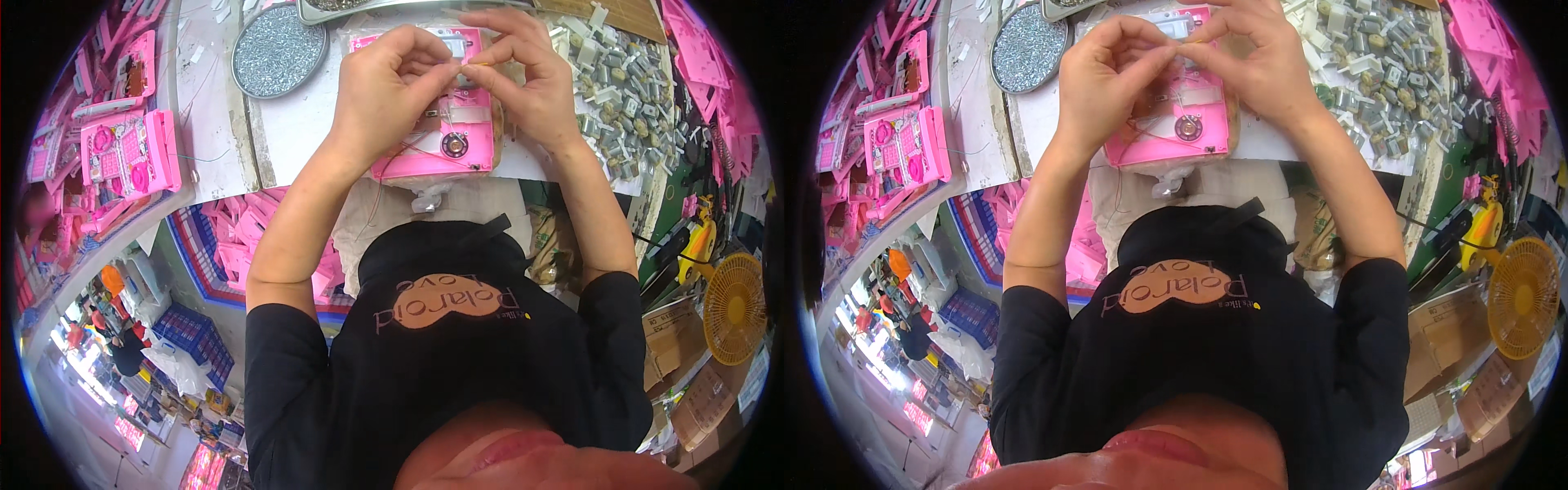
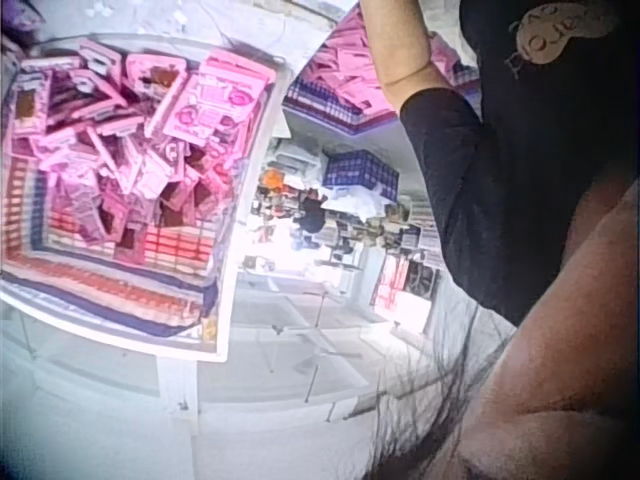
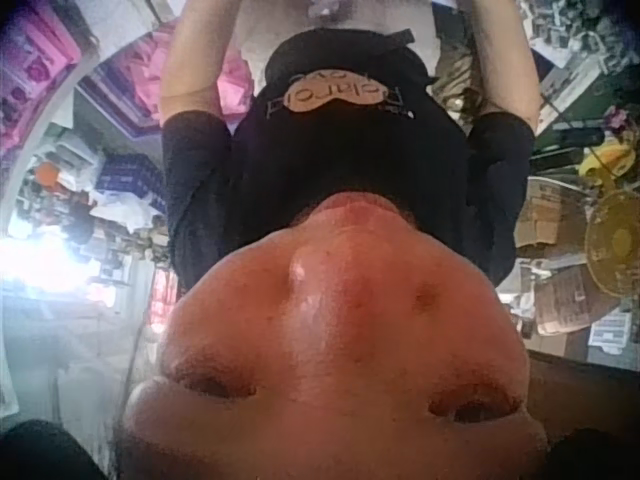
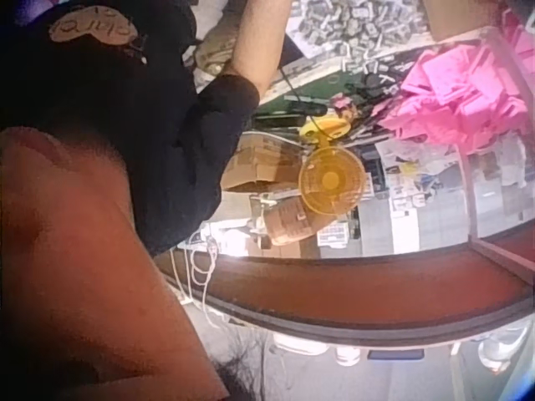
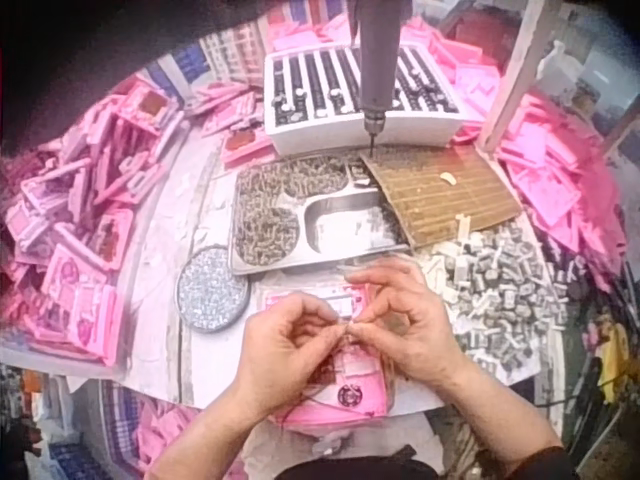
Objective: Assembling and soldering components for a pink electronic toy device.
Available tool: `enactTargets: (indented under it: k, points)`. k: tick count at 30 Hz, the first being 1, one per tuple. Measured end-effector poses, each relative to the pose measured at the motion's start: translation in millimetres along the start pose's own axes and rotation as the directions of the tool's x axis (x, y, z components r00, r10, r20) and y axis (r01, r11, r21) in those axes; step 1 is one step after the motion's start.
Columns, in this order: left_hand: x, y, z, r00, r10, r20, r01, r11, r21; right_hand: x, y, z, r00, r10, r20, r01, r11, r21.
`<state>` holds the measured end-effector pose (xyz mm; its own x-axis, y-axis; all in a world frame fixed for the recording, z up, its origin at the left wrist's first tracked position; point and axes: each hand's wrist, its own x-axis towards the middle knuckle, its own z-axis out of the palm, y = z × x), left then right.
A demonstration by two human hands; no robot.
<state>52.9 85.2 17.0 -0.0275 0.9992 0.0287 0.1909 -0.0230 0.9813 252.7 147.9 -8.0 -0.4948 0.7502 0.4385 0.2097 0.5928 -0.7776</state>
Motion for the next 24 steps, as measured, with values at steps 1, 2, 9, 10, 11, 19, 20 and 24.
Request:
enactTargets:
  k: [1, 2, 9, 10, 11, 19, 20, 24]
  points:
    - [0.0, -1.4, 0.9, 1.0, -0.019, -0.001, 0.019, 0.998, -0.051, -0.1, -0.4, 0.4, 1.0, 0.005, -0.021, -0.005, 1.0, 0.0]
    - [0.0, -0.3, 0.8, 0.999, -0.043, 0.023, 0.043, 0.999, -0.024, -0.2, -1.2, -0.7, 0.999, 0.011, -0.044, -0.011, 1.0, -0.005]
    - [4.2, -3.8, -3.2, 0.918, 0.384, 0.096, -0.391, 0.842, 0.372, -58.6, -35.7, -78.3, 0.851, 0.286, -0.439, -0.239, 0.958, 0.16]
    - [6.4, -5.8, -3.4, 0.888, 0.446, 0.109, -0.451, 0.802, 0.391, -81.2, -33.2, -108.5, 0.722, 0.352, -0.596, -0.317, 0.934, 0.168]
    - [4.0, -6.9, -2.3, 0.887, 0.45, 0.102, -0.45, 0.795, 0.407, -105.1, -24.4, -137.8, 0.586, 0.392, -0.709, -0.324, 0.916, 0.238]
    - [3.1, -17.3, 11.7, 0.804, 0.576, 0.146, -0.514, 0.55, 0.659, -223.2, 54.4, -313.5, 0.385, 0.684, -0.62, -0.057, 0.688, 0.724]
    - [2.9, -18.7, 13.4, 0.801, 0.582, 0.143, -0.513, 0.542, 0.666, -216.0, 60.9, -319.1, 0.271, 0.66, -0.7, -0.153, 0.748, 0.646]
    - [3.4, -18.7, 18.2, 0.795, 0.594, 0.127, -0.497, 0.516, 0.698, -189.1, 46.6, -322.0, 0.222, 0.414, -0.883, -0.346, 0.88, 0.326]
